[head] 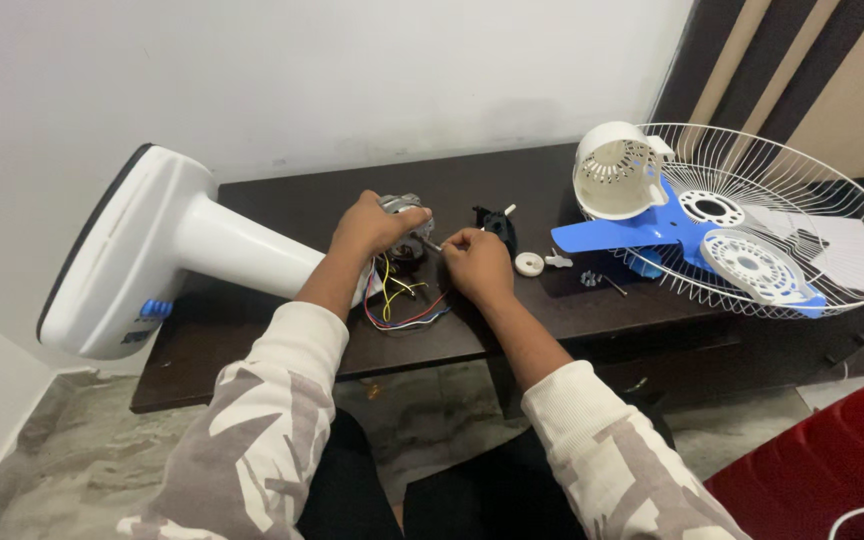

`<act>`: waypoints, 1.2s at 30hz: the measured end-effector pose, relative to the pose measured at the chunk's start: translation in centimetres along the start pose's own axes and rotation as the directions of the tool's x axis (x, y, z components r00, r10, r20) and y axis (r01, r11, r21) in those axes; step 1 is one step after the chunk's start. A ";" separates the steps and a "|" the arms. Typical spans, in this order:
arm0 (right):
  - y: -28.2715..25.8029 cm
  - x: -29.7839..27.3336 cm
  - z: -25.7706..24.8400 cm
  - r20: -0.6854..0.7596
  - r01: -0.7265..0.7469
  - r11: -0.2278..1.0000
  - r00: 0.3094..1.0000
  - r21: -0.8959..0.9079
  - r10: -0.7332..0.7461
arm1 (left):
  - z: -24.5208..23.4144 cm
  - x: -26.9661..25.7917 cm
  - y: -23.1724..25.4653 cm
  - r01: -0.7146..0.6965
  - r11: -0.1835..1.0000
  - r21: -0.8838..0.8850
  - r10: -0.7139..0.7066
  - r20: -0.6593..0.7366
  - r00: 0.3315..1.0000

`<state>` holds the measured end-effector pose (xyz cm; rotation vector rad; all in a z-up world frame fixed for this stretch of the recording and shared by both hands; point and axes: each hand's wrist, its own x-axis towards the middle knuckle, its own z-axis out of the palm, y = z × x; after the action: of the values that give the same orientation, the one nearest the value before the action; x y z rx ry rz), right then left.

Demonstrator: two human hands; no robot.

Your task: The person uses a screwdriver to remove screws from the fan motor housing while seated on the floor. They then lift the fan stand and align the motor with the stand's base, preparing to connect the wiring.

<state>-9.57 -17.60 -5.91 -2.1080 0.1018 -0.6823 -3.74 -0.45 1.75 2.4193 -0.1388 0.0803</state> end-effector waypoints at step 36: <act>-2.9 -2.7 -0.5 -0.039 0.490 0.791 0.842 -0.368 -0.539 | -0.5 0.2 0.3 0.076 0.996 -0.047 -0.076 0.010 0.997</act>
<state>-12.66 -15.38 -4.58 -2.4459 -0.3182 -1.2179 -3.56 -0.32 2.31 2.3746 -0.0515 0.0319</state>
